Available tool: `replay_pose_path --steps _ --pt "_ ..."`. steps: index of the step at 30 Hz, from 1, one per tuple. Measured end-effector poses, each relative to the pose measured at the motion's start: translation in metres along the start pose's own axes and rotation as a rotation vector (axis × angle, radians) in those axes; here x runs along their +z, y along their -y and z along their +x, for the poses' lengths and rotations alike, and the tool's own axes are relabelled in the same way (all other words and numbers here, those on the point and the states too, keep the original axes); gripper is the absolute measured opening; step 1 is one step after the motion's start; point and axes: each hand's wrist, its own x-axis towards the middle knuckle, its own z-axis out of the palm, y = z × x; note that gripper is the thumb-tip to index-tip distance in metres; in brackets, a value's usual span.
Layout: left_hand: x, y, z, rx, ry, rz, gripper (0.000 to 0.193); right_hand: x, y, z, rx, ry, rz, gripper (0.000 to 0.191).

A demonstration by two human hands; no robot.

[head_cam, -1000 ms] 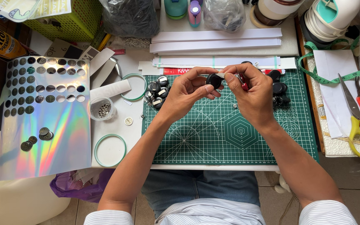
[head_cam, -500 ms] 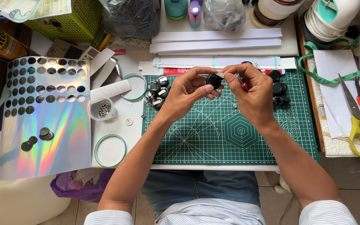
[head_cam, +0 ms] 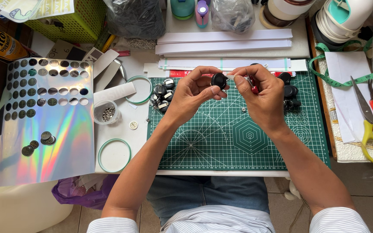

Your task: The person assembles keychains by inserting small metal pieces into black circular housings using pliers. They pick up each housing, insert the metal piece, and secure it with the pliers, repeating the process for multiple units.

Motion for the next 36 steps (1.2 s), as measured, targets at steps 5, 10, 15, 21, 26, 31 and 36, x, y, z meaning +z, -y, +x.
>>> replay_pose_path --steps 5,10,15,21,26,31,36 --pt "-0.0005 0.0008 -0.0008 0.002 0.002 -0.018 0.041 0.0001 -0.0002 -0.0004 -0.031 0.004 -0.054 0.008" --pt "-0.0015 0.0019 0.0001 0.01 0.005 -0.025 0.042 -0.0004 -0.0014 -0.0007 -0.056 0.018 -0.03 0.007" --pt "-0.0023 0.0017 0.0001 0.015 0.011 -0.021 0.042 -0.0008 -0.0028 -0.001 -0.059 0.014 -0.022 0.006" --pt "-0.0021 -0.0001 -0.0001 0.007 0.007 -0.033 0.041 -0.0005 -0.0038 -0.0005 -0.049 0.015 -0.021 0.006" --pt "-0.0012 -0.0009 0.0 0.027 0.003 0.003 0.041 -0.0008 -0.0048 -0.0008 -0.053 0.029 -0.022 0.007" --pt "-0.0008 -0.0022 -0.0012 0.014 0.0 -0.002 0.042 -0.0012 -0.005 -0.0018 -0.037 0.029 -0.037 0.01" --pt "-0.0002 -0.0028 -0.0016 0.022 -0.003 0.008 0.042 -0.0016 -0.0046 -0.0019 -0.051 0.042 -0.04 0.009"
